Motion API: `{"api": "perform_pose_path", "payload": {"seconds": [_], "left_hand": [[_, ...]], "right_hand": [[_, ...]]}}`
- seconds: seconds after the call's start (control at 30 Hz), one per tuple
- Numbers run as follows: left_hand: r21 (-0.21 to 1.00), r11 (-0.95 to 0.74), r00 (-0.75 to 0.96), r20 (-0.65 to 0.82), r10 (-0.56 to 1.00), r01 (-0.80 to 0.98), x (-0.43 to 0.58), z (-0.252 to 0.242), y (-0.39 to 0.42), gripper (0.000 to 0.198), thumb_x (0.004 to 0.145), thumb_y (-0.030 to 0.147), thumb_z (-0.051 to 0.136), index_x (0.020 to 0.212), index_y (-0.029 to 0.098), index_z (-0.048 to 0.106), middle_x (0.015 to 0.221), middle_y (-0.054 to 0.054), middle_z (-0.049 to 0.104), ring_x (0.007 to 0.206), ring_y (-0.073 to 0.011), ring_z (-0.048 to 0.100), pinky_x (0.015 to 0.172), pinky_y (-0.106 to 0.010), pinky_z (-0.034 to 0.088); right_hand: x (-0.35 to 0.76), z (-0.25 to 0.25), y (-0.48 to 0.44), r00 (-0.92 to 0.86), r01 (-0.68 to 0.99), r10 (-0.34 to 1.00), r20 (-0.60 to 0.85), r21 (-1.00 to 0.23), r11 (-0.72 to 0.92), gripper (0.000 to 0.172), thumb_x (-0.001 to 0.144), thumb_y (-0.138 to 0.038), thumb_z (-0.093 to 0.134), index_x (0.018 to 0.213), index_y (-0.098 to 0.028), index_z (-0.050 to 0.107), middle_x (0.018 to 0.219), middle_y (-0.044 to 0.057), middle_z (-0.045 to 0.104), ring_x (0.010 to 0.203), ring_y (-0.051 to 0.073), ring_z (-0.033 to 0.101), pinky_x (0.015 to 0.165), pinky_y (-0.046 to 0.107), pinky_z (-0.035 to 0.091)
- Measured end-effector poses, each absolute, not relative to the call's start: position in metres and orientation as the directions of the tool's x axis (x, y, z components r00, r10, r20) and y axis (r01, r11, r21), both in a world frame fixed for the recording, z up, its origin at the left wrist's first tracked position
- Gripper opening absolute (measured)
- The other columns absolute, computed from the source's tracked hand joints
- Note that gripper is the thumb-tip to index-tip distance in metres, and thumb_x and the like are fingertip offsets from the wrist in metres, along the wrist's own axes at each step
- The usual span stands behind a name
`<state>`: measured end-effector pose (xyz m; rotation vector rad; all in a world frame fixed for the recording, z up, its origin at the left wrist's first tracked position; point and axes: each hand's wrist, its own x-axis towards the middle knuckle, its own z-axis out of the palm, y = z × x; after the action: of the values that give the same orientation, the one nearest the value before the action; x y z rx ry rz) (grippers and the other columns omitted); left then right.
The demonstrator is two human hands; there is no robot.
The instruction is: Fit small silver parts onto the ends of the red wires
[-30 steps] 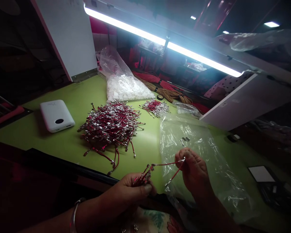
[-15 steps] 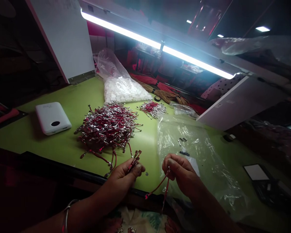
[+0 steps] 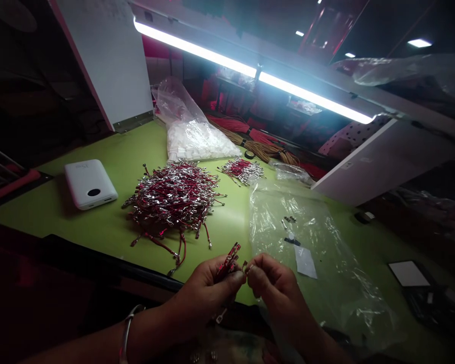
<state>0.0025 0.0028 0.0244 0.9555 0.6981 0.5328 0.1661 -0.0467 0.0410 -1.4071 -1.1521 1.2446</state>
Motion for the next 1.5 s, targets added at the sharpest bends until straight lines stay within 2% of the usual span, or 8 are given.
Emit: {"api": "perform_pose_path", "payload": {"seconds": [0.4,0.63,0.73,0.93,1.1,1.23,1.37,1.5], "left_hand": [[0.699,0.713,0.785,-0.417,0.457,-0.044,-0.007,0.017,0.005,0.032,0.083,0.045,0.072,0.083,0.014,0.064,0.062,0.002,0.058,0.046,-0.0066,0.043,0.044,-0.018,0.031],[0.414,0.907,0.918,-0.328,0.223,-0.073,-0.013,0.019,-0.002,0.024,0.077,0.027,0.079,0.095,0.013,0.072,0.071,-0.004,0.067,0.061,-0.0117,0.059,0.061,-0.021,0.047],[0.364,0.923,0.929,-0.283,0.238,-0.125,-0.013,0.022,-0.004,0.022,0.078,0.02,0.078,0.098,0.013,0.074,0.081,-0.007,0.07,0.074,-0.0152,0.066,0.075,-0.025,0.051],[0.361,0.92,0.898,-0.338,0.282,-0.153,-0.014,0.018,-0.006,0.021,0.079,0.018,0.077,0.099,0.013,0.073,0.083,-0.007,0.069,0.071,-0.0145,0.066,0.073,-0.026,0.05],[0.446,0.887,0.876,-0.376,0.303,-0.115,-0.011,0.014,-0.009,0.02,0.079,0.017,0.075,0.099,0.014,0.072,0.078,-0.004,0.068,0.071,-0.0149,0.064,0.072,-0.026,0.048],[0.526,0.849,0.821,-0.465,0.33,-0.044,-0.015,0.009,-0.006,0.023,0.086,0.036,0.071,0.091,0.014,0.069,0.061,-0.001,0.063,0.052,-0.0095,0.053,0.052,-0.019,0.038],[0.568,0.823,0.782,-0.508,0.36,-0.01,-0.016,0.001,0.001,0.034,0.084,0.045,0.072,0.096,0.014,0.068,0.055,0.001,0.06,0.043,-0.0082,0.049,0.044,-0.018,0.033],[0.576,0.816,0.754,-0.519,0.402,-0.039,-0.011,-0.002,0.011,0.041,0.078,0.047,0.078,0.101,0.014,0.069,0.056,0.004,0.057,0.04,-0.0058,0.044,0.043,-0.018,0.037]], "right_hand": [[0.169,0.041,-0.044,0.009,0.255,0.989,-0.146,-0.956,-0.144,0.022,0.093,-0.038,0.064,0.083,-0.018,0.064,0.074,-0.001,0.063,0.07,0.014,0.057,0.064,0.025,0.047],[0.18,0.048,-0.046,-0.102,0.271,0.99,-0.098,-0.96,-0.067,0.045,0.096,-0.03,0.058,0.141,-0.03,0.052,0.145,0.009,0.054,0.126,0.026,0.056,0.103,0.045,0.048],[0.178,0.045,-0.049,-0.295,0.28,0.953,-0.062,-0.96,0.024,0.052,0.097,-0.025,0.055,0.147,-0.036,0.045,0.151,0.005,0.049,0.133,0.025,0.052,0.11,0.049,0.043],[0.17,0.043,-0.054,-0.233,0.454,0.972,0.017,-0.882,0.124,0.056,0.097,-0.023,0.055,0.149,-0.037,0.043,0.148,0.006,0.054,0.135,0.027,0.051,0.113,0.051,0.042],[0.171,0.059,-0.051,-0.446,0.511,0.891,0.086,-0.793,0.332,0.063,0.091,-0.023,0.066,0.15,-0.032,0.044,0.147,0.006,0.055,0.133,0.027,0.053,0.108,0.039,0.049],[0.195,0.05,-0.038,-0.172,0.716,0.972,0.157,-0.658,0.233,0.051,0.095,-0.028,0.058,0.145,-0.023,0.05,0.146,0.013,0.055,0.136,0.029,0.049,0.113,0.048,0.042],[0.224,0.023,-0.029,-0.12,0.922,0.993,0.007,-0.371,0.114,0.064,0.091,-0.03,0.061,0.15,-0.015,0.043,0.157,0.021,0.037,0.147,0.042,0.027,0.112,0.068,0.029],[0.227,0.008,-0.041,-0.301,0.919,0.942,-0.149,-0.308,0.245,0.07,0.092,-0.036,0.058,0.156,-0.024,0.031,0.164,0.014,0.023,0.15,0.042,0.017,0.112,0.072,0.023]]}}
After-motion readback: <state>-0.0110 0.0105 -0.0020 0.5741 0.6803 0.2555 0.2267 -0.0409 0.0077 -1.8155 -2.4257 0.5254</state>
